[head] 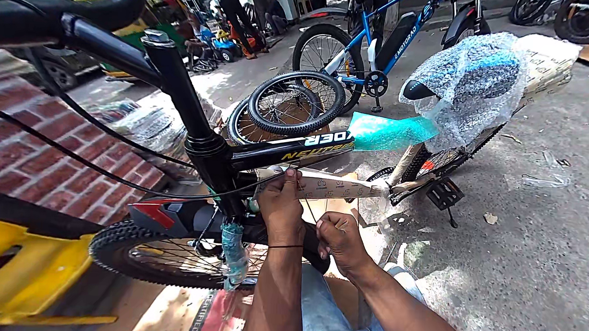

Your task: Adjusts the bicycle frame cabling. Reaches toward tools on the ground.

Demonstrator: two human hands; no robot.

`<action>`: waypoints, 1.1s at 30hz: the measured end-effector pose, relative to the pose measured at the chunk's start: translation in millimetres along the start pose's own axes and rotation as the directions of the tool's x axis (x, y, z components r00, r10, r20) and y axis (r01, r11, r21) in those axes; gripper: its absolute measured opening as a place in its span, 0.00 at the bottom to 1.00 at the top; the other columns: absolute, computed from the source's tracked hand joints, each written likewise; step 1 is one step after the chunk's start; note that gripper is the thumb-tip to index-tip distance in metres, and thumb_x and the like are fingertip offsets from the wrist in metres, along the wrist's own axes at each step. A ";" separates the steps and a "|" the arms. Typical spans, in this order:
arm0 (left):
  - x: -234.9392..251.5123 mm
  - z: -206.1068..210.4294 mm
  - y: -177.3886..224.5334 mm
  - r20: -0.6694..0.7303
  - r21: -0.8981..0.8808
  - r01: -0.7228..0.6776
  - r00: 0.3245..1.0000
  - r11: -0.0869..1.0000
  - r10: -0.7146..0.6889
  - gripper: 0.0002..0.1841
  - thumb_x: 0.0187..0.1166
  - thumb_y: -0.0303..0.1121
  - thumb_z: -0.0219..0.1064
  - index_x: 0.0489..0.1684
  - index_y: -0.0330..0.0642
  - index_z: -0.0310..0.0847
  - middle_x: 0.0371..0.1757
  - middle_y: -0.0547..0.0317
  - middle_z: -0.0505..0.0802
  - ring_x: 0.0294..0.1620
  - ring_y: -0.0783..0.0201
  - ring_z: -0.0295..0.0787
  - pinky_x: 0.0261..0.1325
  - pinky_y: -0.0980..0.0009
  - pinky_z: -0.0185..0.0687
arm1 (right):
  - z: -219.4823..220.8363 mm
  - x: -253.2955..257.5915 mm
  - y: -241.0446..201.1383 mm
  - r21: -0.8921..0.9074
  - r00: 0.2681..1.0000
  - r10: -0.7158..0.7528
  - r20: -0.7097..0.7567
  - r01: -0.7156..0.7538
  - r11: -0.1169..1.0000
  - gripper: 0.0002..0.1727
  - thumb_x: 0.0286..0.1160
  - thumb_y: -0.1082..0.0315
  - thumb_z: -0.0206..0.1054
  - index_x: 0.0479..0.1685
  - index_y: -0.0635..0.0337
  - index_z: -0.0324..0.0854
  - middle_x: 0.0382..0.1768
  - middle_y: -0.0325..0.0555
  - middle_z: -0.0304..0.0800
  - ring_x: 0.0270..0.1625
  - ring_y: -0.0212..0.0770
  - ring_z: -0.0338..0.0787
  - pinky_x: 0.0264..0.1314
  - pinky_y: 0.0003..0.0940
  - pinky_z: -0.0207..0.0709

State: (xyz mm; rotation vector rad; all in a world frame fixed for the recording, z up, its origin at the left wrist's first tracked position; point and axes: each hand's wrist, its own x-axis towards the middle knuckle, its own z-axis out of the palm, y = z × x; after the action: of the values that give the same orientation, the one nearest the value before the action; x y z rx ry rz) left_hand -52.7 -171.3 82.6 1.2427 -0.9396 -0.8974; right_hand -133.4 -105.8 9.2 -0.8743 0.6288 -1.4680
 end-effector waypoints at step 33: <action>15.6 13.5 -21.0 -0.164 0.114 -0.465 0.863 0.878 0.478 0.06 0.79 0.27 0.72 0.45 0.37 0.82 0.30 0.69 0.90 0.29 0.79 0.85 0.38 0.77 0.85 | -16.3 69.3 -79.7 -0.313 0.913 0.266 0.310 -0.166 0.935 0.12 0.90 0.71 0.54 0.55 0.64 0.84 0.15 0.29 0.61 0.13 0.23 0.57 0.13 0.18 0.49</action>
State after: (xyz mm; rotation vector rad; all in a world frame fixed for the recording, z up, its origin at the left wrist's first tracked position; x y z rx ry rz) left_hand -60.6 -192.8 64.2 1.0643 -1.0677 -0.3534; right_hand -189.6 -168.3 75.1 -1.2125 0.6512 -1.0010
